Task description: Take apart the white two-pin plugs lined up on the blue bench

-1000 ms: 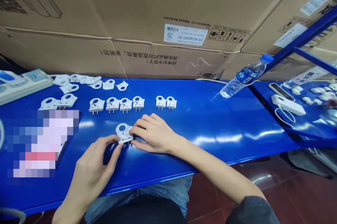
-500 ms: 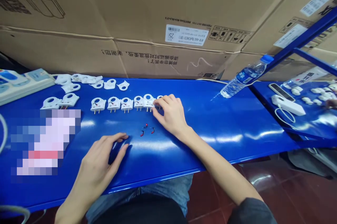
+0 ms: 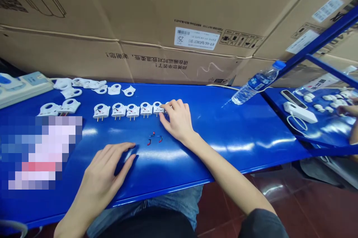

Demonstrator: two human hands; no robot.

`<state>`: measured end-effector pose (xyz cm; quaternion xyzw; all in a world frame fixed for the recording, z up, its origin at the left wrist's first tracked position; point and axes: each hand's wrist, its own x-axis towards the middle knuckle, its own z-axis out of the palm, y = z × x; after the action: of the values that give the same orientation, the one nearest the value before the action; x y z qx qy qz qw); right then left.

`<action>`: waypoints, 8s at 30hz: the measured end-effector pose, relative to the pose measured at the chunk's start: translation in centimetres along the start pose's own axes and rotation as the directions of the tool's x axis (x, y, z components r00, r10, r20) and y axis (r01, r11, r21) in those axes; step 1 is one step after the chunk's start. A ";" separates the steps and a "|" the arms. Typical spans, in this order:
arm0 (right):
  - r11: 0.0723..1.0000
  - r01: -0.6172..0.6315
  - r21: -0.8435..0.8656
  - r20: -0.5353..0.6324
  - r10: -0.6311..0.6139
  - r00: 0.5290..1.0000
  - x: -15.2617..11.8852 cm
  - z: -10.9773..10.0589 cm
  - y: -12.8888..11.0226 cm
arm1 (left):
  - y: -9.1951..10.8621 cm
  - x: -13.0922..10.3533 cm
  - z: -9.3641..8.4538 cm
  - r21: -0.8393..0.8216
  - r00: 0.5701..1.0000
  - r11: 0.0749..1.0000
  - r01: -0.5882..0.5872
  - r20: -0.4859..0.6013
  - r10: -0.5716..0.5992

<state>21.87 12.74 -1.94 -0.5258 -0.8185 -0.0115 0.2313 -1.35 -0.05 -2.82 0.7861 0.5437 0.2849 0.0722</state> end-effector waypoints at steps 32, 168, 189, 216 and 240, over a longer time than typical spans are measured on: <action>0.855 0.290 0.430 -0.063 -0.292 0.954 -2.6 -1.1 -5.4 | -0.1 -0.2 -0.1 -0.038 0.997 0.999 0.023 -0.073 -0.026; 0.864 0.350 0.362 -0.084 -0.344 0.935 -1.0 0.4 -6.6 | 0.2 -0.2 -0.6 -0.072 0.953 0.984 0.166 -0.244 -0.179; 0.767 0.359 0.532 -0.021 -0.412 0.911 -0.2 0.3 -5.5 | -0.1 -0.4 -0.9 -0.129 0.989 0.992 0.014 -0.147 -0.033; 0.828 0.283 0.483 0.276 -0.451 0.849 1.4 -2.0 -3.0 | -0.2 -0.7 -0.4 -0.092 0.950 0.965 0.244 -0.176 -0.257; 0.879 0.311 0.361 -0.027 -0.323 0.946 0.4 0.7 -5.7 | -0.3 -0.8 -0.2 -0.078 0.950 0.964 0.254 -0.167 -0.264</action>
<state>16.54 10.75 -1.17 -0.3337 -0.8852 0.1099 0.3048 -1.92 -0.73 -3.05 0.6774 0.6382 0.3564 0.0825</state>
